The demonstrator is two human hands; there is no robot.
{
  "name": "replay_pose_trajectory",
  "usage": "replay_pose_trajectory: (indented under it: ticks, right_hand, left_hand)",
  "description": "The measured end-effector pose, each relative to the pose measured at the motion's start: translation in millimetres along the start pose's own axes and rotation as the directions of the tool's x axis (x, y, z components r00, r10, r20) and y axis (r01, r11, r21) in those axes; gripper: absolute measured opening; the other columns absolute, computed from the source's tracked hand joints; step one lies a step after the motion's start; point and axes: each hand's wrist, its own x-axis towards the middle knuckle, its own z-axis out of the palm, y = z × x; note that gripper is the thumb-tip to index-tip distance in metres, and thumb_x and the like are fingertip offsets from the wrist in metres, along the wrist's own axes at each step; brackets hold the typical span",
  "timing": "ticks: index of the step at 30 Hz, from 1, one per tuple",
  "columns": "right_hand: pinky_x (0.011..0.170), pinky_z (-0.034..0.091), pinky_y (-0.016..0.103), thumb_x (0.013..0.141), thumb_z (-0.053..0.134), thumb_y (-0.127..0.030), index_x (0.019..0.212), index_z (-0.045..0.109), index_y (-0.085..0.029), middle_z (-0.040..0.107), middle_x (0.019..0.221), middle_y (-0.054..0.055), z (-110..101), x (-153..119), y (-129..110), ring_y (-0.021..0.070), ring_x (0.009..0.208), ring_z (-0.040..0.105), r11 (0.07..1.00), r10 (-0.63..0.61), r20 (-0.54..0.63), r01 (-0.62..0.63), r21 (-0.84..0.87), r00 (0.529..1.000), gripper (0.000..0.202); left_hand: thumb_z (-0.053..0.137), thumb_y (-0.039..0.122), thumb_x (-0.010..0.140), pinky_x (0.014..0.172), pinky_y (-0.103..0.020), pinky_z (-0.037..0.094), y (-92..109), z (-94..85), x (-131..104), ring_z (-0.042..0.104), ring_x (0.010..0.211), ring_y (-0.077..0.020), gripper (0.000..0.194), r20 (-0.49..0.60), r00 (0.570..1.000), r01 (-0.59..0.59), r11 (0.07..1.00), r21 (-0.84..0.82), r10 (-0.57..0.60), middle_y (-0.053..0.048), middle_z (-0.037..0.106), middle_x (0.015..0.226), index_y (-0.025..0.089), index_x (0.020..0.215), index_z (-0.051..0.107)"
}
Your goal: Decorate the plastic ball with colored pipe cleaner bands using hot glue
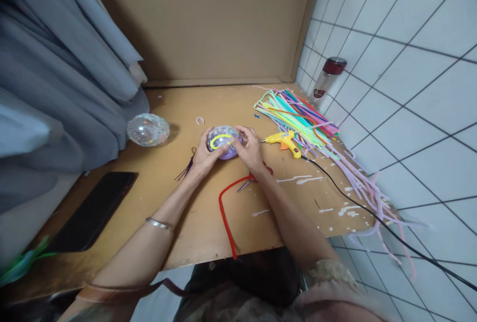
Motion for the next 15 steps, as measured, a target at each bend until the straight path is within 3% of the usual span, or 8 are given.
replay_pose_trajectory:
  ticks: [9,11,15]
  right_hand:
    - [0.095,0.054,0.043,0.087,0.061,-0.041,0.111,0.066,-0.022,0.067,0.114,0.010,-10,4,-4,0.0231,0.107,0.065,0.972,-0.086,-0.052,0.073,-0.225,0.995,0.032]
    - [0.092,0.054,0.042,0.088,0.057,-0.035,0.109,0.066,-0.021,0.069,0.109,0.009,-16,-1,-15,0.0232,0.103,0.065,0.945,-0.133,-0.019,0.121,-0.302,0.991,0.026]
    - [0.089,0.052,0.038,0.092,0.050,-0.025,0.104,0.069,-0.020,0.071,0.100,0.008,-36,-23,-39,0.0216,0.094,0.065,0.815,-0.209,0.158,0.262,-0.517,0.965,0.023]
  left_hand:
    - [0.086,0.049,0.060,0.118,-0.047,0.039,-23,2.1,15,0.053,0.136,-0.0339,0.092,-0.158,0.987,-0.005,0.995,-0.101,-0.011,-0.013,0.058,0.144,0.023,0.141,0.050]
    - [0.086,0.049,0.060,0.118,-0.047,0.039,-26,2.5,17,0.053,0.136,-0.0337,0.092,-0.184,0.983,0.003,0.994,-0.111,-0.023,-0.013,0.058,0.144,0.023,0.141,0.050]
    - [0.085,0.050,0.063,0.117,-0.048,0.039,-22,2.1,16,0.055,0.133,-0.0336,0.090,-0.188,0.981,0.033,0.994,-0.101,-0.051,-0.014,0.059,0.142,0.022,0.140,0.050]
